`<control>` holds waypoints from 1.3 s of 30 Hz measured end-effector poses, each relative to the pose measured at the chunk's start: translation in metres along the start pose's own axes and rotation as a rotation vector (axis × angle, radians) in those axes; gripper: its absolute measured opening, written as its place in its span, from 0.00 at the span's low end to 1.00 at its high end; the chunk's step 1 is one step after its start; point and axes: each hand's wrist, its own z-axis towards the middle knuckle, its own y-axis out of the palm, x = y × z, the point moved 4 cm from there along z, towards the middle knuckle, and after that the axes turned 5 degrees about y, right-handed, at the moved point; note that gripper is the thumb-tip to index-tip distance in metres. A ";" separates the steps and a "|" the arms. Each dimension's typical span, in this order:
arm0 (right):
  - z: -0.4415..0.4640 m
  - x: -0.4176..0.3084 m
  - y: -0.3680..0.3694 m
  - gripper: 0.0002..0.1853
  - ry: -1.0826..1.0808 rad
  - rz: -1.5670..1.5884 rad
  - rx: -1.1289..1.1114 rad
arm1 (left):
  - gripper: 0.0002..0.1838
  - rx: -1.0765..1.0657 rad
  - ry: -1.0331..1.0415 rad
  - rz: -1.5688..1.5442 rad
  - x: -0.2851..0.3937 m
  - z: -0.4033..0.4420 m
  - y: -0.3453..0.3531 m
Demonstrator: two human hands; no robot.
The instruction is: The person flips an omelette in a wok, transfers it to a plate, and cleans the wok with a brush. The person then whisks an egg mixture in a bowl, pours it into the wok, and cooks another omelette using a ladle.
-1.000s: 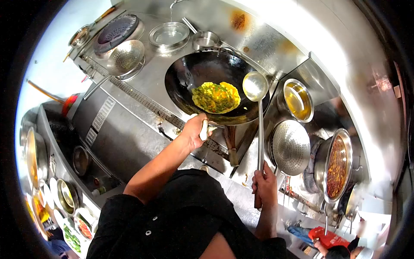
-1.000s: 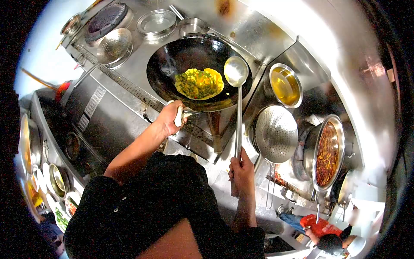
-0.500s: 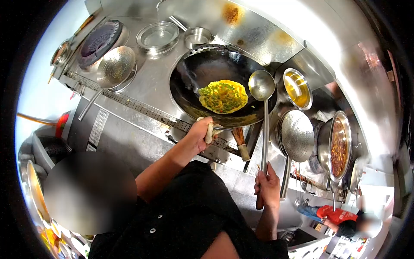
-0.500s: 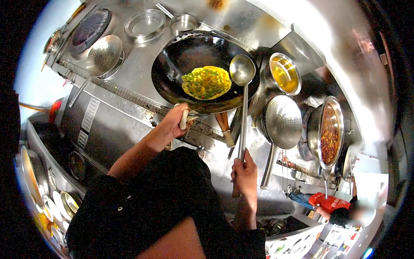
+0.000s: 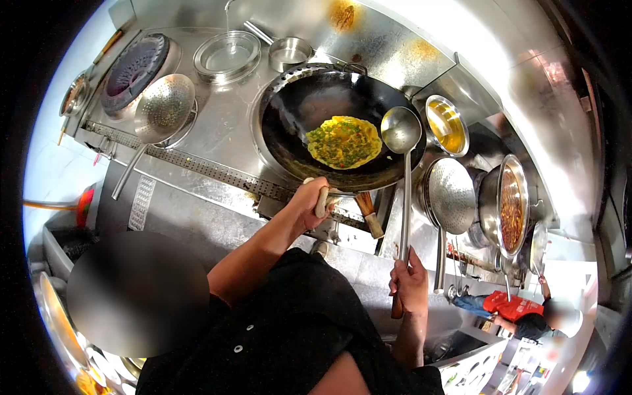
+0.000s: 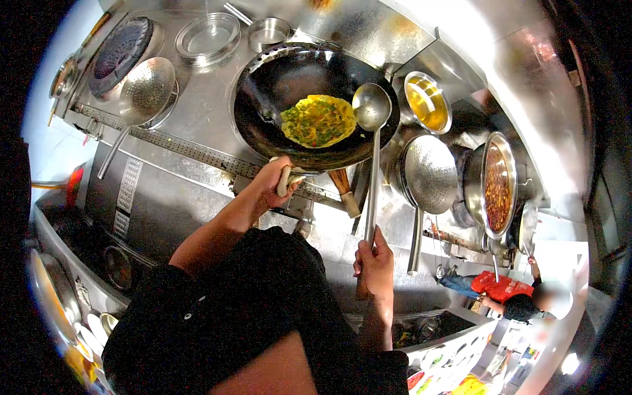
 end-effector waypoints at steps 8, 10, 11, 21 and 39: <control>-0.003 0.002 0.004 0.29 -0.004 -0.021 0.012 | 0.10 -0.102 -0.017 -0.030 0.005 0.003 -0.003; -0.003 0.004 0.004 0.30 -0.003 -0.019 0.020 | 0.07 -0.088 -0.041 -0.056 0.006 0.004 -0.005; -0.003 0.004 0.005 0.30 -0.005 -0.027 0.026 | 0.07 -0.108 -0.046 -0.068 0.006 0.007 -0.007; -0.001 0.001 0.012 0.29 0.006 -0.091 0.024 | 0.12 -0.255 -0.071 0.006 -0.001 0.041 -0.036; 0.100 -0.024 0.105 0.13 -0.017 -0.169 -0.029 | 0.09 -0.235 -0.068 0.108 -0.006 0.045 -0.039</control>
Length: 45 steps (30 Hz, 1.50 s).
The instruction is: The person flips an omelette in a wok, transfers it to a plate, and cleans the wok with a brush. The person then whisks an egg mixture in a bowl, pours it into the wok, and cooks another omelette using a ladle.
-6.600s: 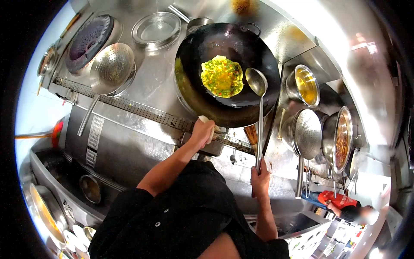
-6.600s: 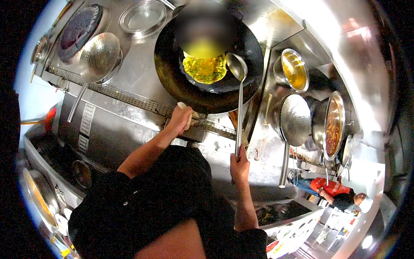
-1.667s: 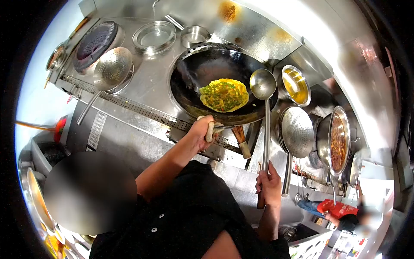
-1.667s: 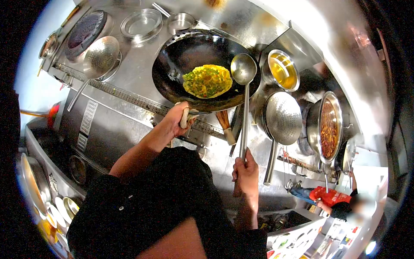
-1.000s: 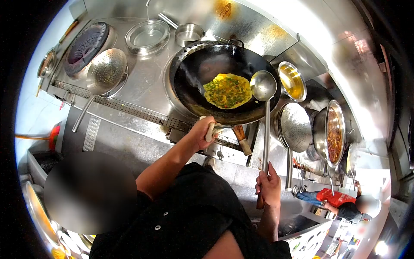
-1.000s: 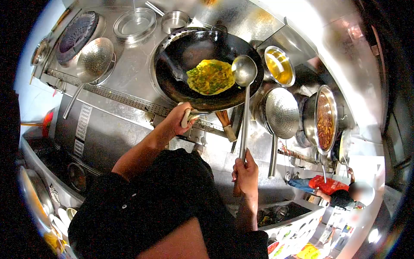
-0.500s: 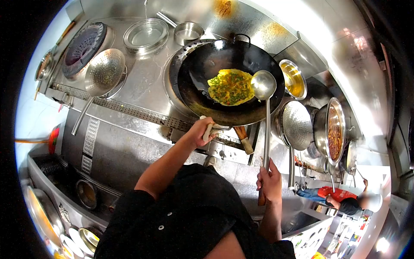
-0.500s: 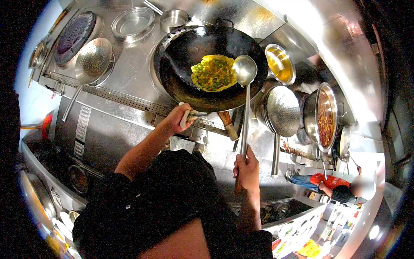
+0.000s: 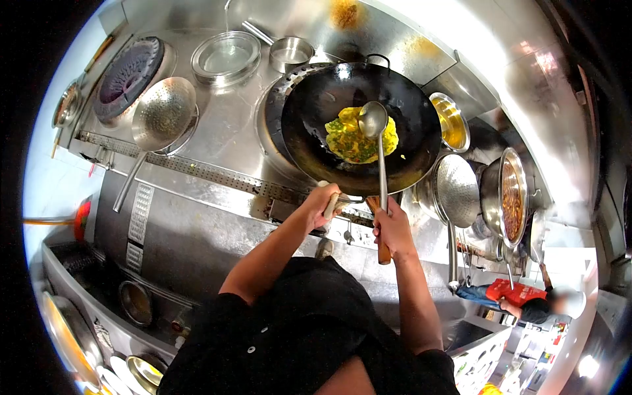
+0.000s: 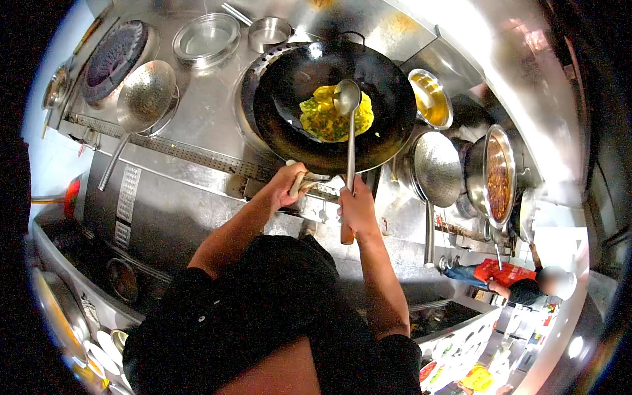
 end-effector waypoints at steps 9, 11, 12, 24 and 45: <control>0.009 -0.010 0.023 0.18 0.000 0.043 -0.083 | 0.09 0.027 0.031 -0.029 0.000 -0.002 -0.001; 0.010 -0.008 0.027 0.18 -0.066 -0.037 -0.026 | 0.09 0.039 0.055 -0.029 0.006 -0.013 0.007; 0.011 -0.007 0.027 0.19 -0.065 -0.038 -0.029 | 0.09 0.038 0.047 -0.029 0.005 -0.010 0.004; 0.001 -0.010 0.006 0.22 -0.037 -0.036 -0.046 | 0.09 0.009 0.031 0.017 -0.003 -0.002 -0.005; -0.004 -0.007 -0.005 0.26 -0.061 -0.370 -0.032 | 0.11 -0.128 0.125 0.130 0.011 0.031 -0.043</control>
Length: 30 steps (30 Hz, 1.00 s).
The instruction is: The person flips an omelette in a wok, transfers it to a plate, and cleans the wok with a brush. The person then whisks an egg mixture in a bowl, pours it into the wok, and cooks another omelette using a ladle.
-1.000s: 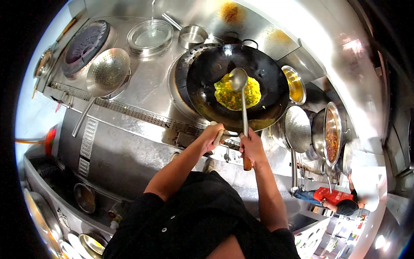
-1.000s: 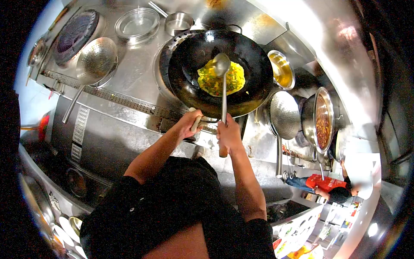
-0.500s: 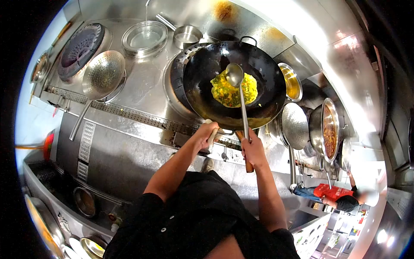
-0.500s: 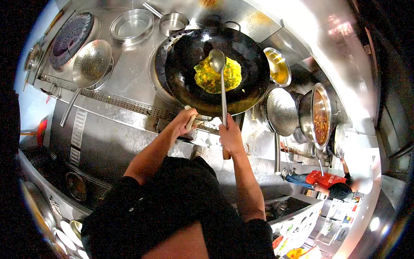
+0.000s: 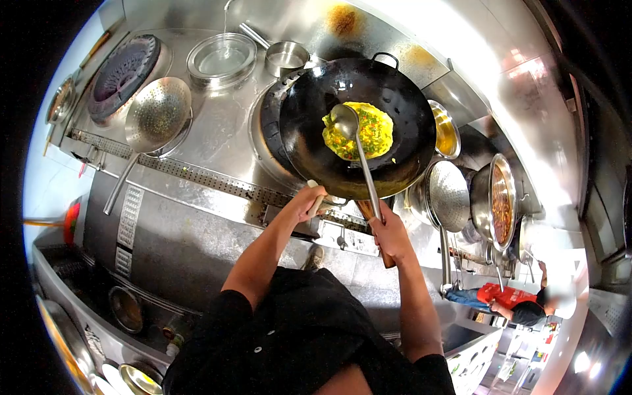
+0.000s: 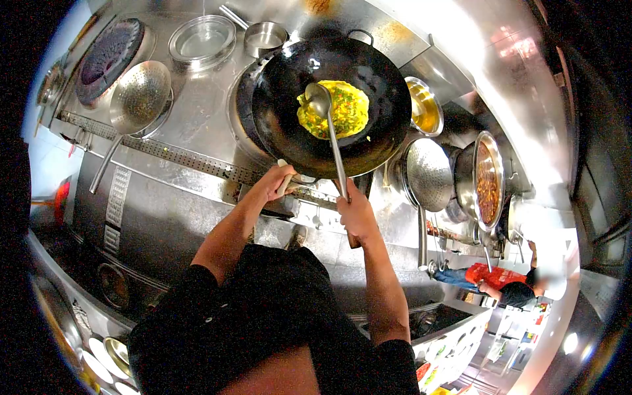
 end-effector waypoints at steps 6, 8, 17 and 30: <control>-0.013 0.007 0.002 0.31 -0.029 0.057 0.037 | 0.09 0.091 -0.030 0.104 0.002 0.003 -0.013; -0.021 0.009 -0.001 0.31 -0.047 0.110 0.027 | 0.09 0.033 -0.036 0.108 -0.004 0.010 -0.025; -0.068 0.024 -0.026 0.29 -0.113 0.310 0.066 | 0.09 0.204 -0.058 0.111 -0.009 -0.027 -0.007; -0.076 0.199 -0.039 0.10 -0.204 0.223 -0.065 | 0.18 0.557 0.357 0.027 -0.132 -0.201 0.013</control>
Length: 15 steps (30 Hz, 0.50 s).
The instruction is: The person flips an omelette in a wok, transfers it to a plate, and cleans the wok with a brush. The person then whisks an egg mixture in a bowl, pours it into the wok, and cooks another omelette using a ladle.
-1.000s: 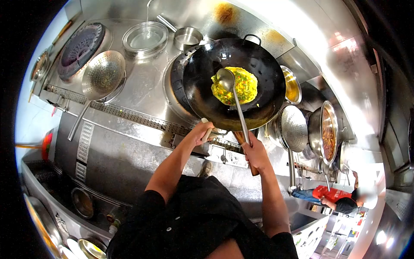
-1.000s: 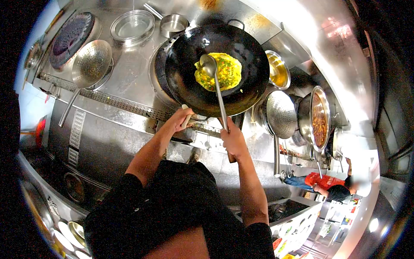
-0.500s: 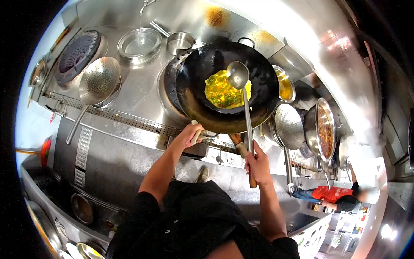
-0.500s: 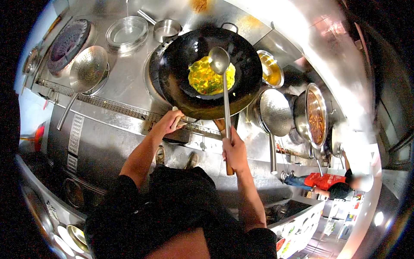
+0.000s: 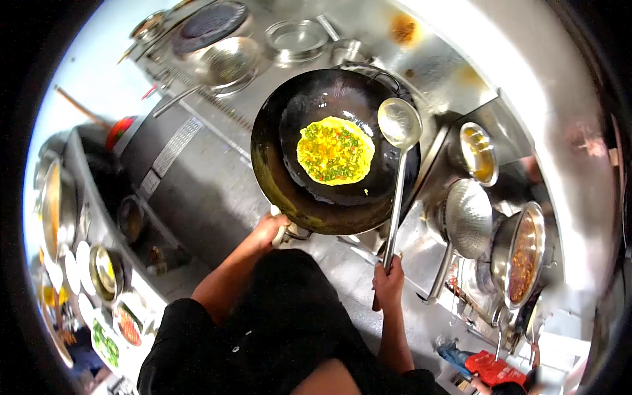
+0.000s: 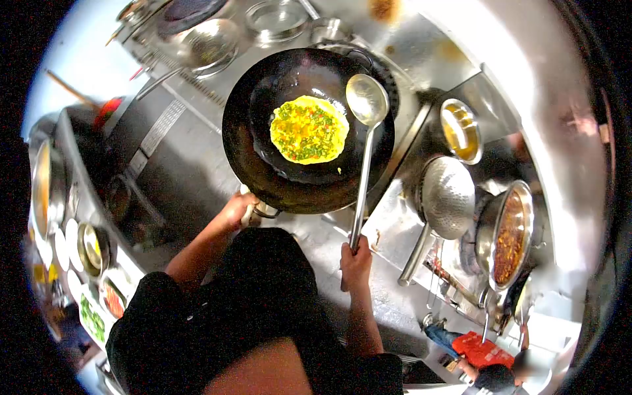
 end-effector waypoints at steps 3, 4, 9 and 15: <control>-0.017 -0.018 -0.002 0.11 0.044 0.038 -0.152 | 0.16 0.066 -0.067 0.042 -0.012 -0.033 -0.023; -0.022 -0.022 0.000 0.11 0.058 0.035 -0.188 | 0.12 0.098 -0.062 0.009 -0.011 -0.043 -0.023; -0.036 -0.031 0.031 0.19 0.135 0.093 -0.397 | 0.12 0.158 -0.035 -0.006 -0.010 -0.061 -0.012; -0.029 -0.038 0.088 0.16 0.162 0.031 -0.388 | 0.08 0.043 -0.055 -0.024 -0.014 -0.056 -0.022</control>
